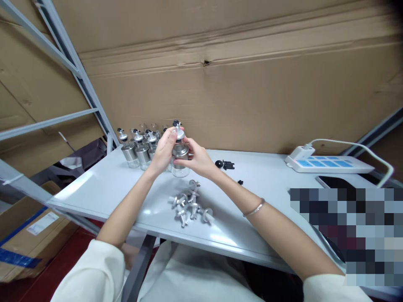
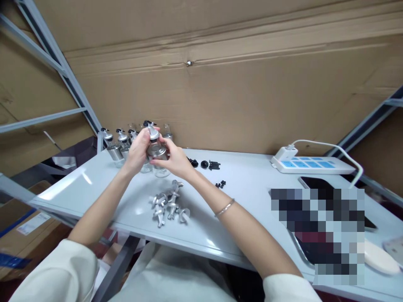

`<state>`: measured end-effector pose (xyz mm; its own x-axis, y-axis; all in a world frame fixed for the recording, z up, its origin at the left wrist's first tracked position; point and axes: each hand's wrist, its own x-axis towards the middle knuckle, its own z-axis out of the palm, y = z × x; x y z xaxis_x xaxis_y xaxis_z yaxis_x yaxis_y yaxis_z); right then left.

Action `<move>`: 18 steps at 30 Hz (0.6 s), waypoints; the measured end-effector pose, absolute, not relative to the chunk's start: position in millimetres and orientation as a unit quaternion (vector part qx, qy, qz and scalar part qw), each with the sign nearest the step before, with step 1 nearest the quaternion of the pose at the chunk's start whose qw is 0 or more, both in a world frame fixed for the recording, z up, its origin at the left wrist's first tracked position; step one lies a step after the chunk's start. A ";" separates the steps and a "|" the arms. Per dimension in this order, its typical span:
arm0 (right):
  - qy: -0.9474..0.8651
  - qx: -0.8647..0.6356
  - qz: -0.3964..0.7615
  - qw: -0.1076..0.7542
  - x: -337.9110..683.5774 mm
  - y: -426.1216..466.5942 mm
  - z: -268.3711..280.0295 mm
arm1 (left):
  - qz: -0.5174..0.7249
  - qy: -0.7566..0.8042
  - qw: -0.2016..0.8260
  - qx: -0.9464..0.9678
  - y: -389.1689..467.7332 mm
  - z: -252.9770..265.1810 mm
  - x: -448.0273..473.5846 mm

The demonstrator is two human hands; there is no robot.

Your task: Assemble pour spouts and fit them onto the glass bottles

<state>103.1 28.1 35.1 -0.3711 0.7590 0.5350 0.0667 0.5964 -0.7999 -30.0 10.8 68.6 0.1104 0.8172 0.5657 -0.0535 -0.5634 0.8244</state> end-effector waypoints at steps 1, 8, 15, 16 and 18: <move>-0.748 -0.281 0.353 0.487 96.8 31.6 33.0 | 0.600 0.306 0.355 0.649 13.7 67.0 -35.9; -0.772 -0.351 0.280 0.450 73.1 41.4 19.3 | 0.630 0.361 0.338 0.598 33.6 39.3 -52.5; -0.793 -0.385 0.224 0.416 64.7 56.5 7.2 | 0.637 0.399 0.309 0.583 49.0 21.5 -56.1; -0.794 -0.387 0.219 0.415 64.2 58.7 5.9 | 0.632 0.408 0.298 0.587 50.1 19.4 -56.5; -0.797 -0.390 0.208 0.412 63.8 62.0 4.5 | 0.626 0.427 0.264 0.596 50.1 15.4 -56.5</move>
<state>63.8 62.0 4.5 -0.3574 0.7928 0.4937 0.4495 0.6094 -0.6531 -56.5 50.1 15.4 -0.1496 0.8398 0.5219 0.1787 -0.4962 0.8496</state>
